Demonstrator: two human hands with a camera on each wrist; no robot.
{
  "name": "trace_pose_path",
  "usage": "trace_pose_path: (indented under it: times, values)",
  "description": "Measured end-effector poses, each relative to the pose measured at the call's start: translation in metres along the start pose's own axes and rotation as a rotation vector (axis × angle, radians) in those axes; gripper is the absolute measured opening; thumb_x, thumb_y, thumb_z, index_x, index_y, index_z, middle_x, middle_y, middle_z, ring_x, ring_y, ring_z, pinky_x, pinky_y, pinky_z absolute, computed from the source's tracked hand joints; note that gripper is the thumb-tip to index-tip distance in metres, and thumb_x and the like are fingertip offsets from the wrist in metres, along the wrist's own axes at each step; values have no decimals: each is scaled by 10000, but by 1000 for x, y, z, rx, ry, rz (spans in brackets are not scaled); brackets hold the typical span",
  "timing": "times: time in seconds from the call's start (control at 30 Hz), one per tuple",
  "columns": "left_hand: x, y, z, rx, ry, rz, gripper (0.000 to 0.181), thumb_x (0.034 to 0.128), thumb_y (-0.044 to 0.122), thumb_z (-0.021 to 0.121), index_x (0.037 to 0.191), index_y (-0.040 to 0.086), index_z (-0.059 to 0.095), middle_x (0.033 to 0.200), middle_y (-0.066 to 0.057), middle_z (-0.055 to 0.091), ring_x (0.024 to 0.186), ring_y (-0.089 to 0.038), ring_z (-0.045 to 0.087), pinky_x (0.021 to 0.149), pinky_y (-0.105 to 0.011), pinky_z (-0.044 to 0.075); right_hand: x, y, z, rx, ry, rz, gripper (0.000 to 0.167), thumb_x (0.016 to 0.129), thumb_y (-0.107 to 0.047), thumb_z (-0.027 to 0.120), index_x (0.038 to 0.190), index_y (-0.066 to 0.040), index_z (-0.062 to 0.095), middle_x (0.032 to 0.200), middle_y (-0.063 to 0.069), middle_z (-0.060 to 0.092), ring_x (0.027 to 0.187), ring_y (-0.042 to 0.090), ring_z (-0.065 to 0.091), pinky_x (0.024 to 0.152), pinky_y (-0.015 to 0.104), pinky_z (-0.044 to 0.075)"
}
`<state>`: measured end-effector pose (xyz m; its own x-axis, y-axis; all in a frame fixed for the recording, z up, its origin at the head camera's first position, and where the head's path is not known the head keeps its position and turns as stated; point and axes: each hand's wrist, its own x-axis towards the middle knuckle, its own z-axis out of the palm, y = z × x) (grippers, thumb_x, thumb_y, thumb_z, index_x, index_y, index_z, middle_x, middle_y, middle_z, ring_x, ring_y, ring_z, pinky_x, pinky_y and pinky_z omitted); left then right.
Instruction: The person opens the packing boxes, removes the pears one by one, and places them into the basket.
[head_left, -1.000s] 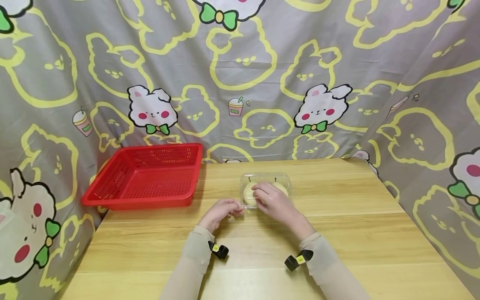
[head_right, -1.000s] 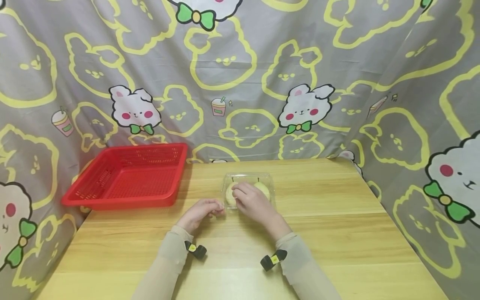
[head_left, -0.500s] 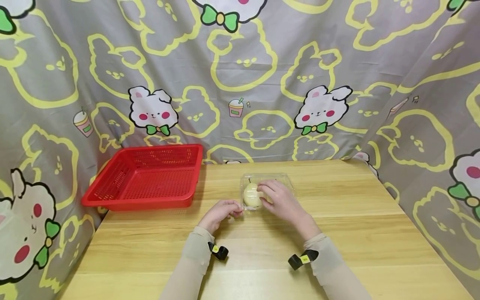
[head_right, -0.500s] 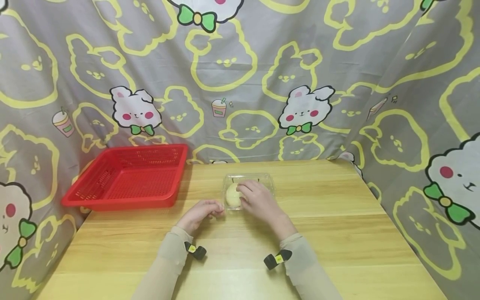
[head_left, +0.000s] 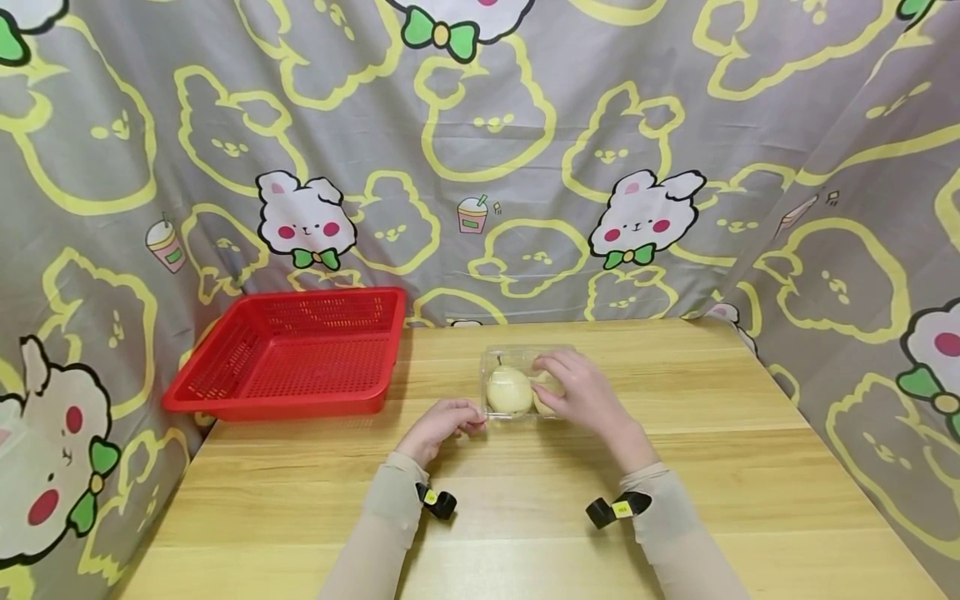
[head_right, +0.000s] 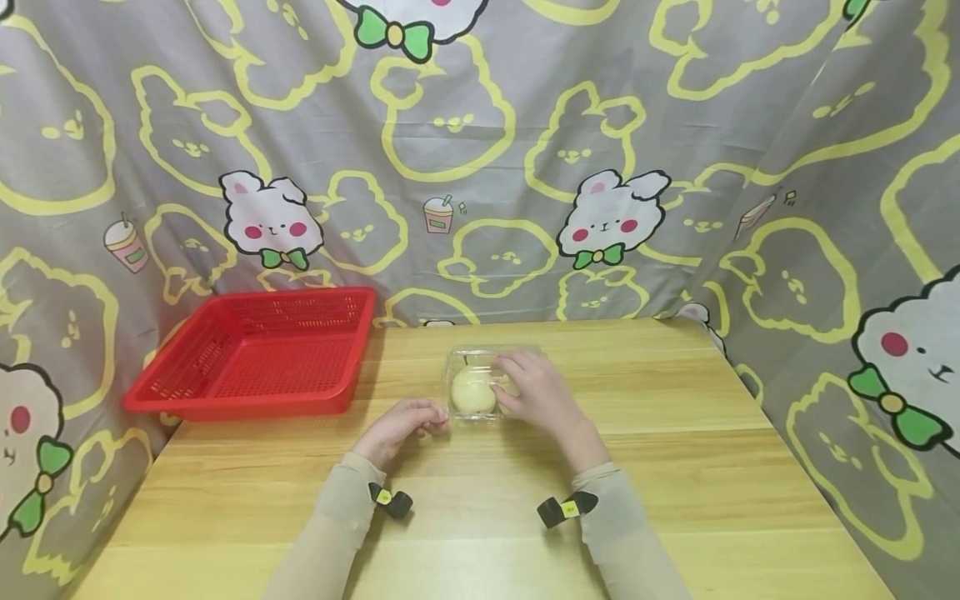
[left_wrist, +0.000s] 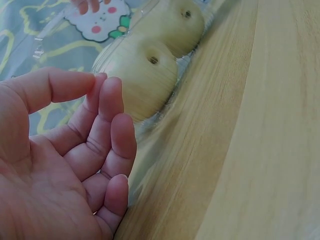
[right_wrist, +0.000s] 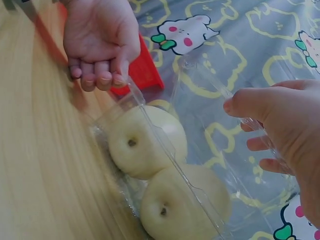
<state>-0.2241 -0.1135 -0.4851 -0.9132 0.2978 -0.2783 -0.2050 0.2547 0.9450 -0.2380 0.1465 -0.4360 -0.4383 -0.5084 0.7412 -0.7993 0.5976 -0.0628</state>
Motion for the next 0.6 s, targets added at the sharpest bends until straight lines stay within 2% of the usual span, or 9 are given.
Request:
trace_pose_path:
  times: [0.6]
  values:
    - [0, 0, 0, 9, 5, -8, 121, 847, 205, 646, 868, 109, 716, 769, 78, 696, 757, -111, 599, 703, -270, 405, -6, 14, -11, 14, 28, 93, 321, 752, -167, 789, 1022, -31, 683, 1017, 108, 710, 971, 275, 654, 882, 422, 538]
